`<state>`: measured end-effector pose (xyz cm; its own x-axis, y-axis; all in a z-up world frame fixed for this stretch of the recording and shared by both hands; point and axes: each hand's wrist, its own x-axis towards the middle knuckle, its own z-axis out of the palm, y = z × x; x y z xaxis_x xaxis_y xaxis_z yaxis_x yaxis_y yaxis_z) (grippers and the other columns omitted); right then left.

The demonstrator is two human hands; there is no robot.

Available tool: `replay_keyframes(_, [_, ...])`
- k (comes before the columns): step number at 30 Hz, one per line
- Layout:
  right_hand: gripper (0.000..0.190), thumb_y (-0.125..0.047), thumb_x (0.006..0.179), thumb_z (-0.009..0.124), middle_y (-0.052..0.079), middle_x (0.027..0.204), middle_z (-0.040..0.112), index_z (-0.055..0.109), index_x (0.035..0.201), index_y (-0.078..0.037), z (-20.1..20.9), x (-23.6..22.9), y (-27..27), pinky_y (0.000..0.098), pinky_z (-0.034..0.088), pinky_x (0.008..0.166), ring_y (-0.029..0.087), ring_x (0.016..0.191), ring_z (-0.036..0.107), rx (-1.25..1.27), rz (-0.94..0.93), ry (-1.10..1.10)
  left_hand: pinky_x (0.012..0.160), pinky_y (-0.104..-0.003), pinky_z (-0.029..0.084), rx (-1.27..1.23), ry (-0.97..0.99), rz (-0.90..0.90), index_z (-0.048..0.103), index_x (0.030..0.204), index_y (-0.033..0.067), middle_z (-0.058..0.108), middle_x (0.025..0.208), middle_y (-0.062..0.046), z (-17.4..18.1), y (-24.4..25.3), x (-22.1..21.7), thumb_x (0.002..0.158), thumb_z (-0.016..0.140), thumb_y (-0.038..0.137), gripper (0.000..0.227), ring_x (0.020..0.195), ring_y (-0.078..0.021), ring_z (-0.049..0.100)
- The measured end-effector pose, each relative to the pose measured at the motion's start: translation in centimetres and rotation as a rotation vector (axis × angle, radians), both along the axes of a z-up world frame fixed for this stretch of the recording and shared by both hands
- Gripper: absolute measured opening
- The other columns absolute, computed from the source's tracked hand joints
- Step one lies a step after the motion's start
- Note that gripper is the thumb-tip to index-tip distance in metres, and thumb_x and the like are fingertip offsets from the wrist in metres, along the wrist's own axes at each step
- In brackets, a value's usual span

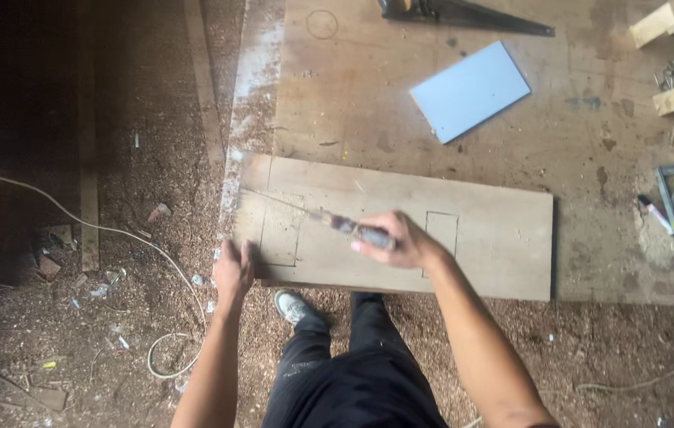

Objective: The person uses a hand saw to cut along pencil lines on a rectangular wooden board. After sawing, the person uses a chisel and hammer to carve out the marked rectangular sections on the board.

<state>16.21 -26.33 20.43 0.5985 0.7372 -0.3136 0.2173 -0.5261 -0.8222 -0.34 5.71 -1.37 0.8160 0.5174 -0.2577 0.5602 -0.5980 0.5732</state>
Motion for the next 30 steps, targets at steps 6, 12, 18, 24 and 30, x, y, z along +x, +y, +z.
replay_keyframes(6, [0.031, -0.025, 0.084, 0.077, 0.003, 0.057, 0.053, 0.057, 0.069, -0.006, 2.9, 1.9, 0.6, 0.0348, 0.04, 0.051, 0.015, 0.051, 0.049, 0.093, 0.077, -0.134, 0.076, -0.055, 0.055, -0.091, 0.157, 0.04, 0.054, 0.13, 0.0006, 0.071, 0.089, -0.032, 0.3, -0.7, 0.2, 0.102, 0.049, 0.046, 0.054, 0.08, -0.047, 0.07])
replay_keyframes(12, [0.022, -0.019, 0.084, 0.074, 0.001, 0.057, 0.055, 0.061, 0.071, -0.007, 5.5, 3.2, -1.2, 0.0348, 0.04, 0.051, 0.014, 0.052, 0.05, 0.021, 0.061, -0.116, 0.096, -0.052, 0.055, -0.368, 0.211, 0.056, 0.021, 0.158, -0.0016, 0.059, 0.131, -0.035, 1.6, -5.9, 1.5, 0.098, 0.045, 0.049, 0.082, 0.111, -0.0441, 0.068])
replay_keyframes(18, [0.023, -0.022, 0.085, 0.074, 0.002, 0.057, 0.056, 0.064, 0.072, -0.006, 5.1, 3.8, -2.1, 0.0362, 0.04, 0.051, 0.015, 0.051, 0.049, -0.054, 0.027, -0.025, 0.123, -0.048, 0.019, -0.106, -0.082, -0.165, 0.018, 0.156, -0.012, 0.007, 0.162, -0.04, 1.3, -7.8, 0.8, 0.099, 0.058, 0.049, 0.092, 0.152, -0.0481, 0.014])
replay_keyframes(24, [0.018, -0.022, 0.084, 0.073, 0.004, 0.063, 0.06, 0.069, 0.085, -0.005, 3.9, 4.9, -2.7, 0.0313, 0.046, 0.056, 0.012, 0.058, 0.055, 0.089, 0.013, -0.031, 0.126, -0.047, 0.027, 0.081, -0.129, -0.071, 0.032, 0.155, -0.0053, 0.027, 0.164, -0.031, 1.4, -9.3, 1.3, 0.101, 0.057, 0.045, 0.078, 0.155, -0.0418, 0.028])
replay_keyframes(30, [0.019, -0.024, 0.087, 0.073, 0.0, 0.066, 0.06, 0.069, 0.085, -0.005, 1.9, 4.7, -3.4, 0.0294, 0.044, 0.056, 0.011, 0.059, 0.054, 0.175, -0.105, -0.021, 0.112, -0.047, 0.04, 0.108, -0.15, 0.054, 0.053, 0.133, -0.0052, 0.053, 0.143, -0.026, 4.1, -8.9, 1.4, 0.086, 0.072, 0.058, 0.081, 0.133, -0.0388, 0.051])
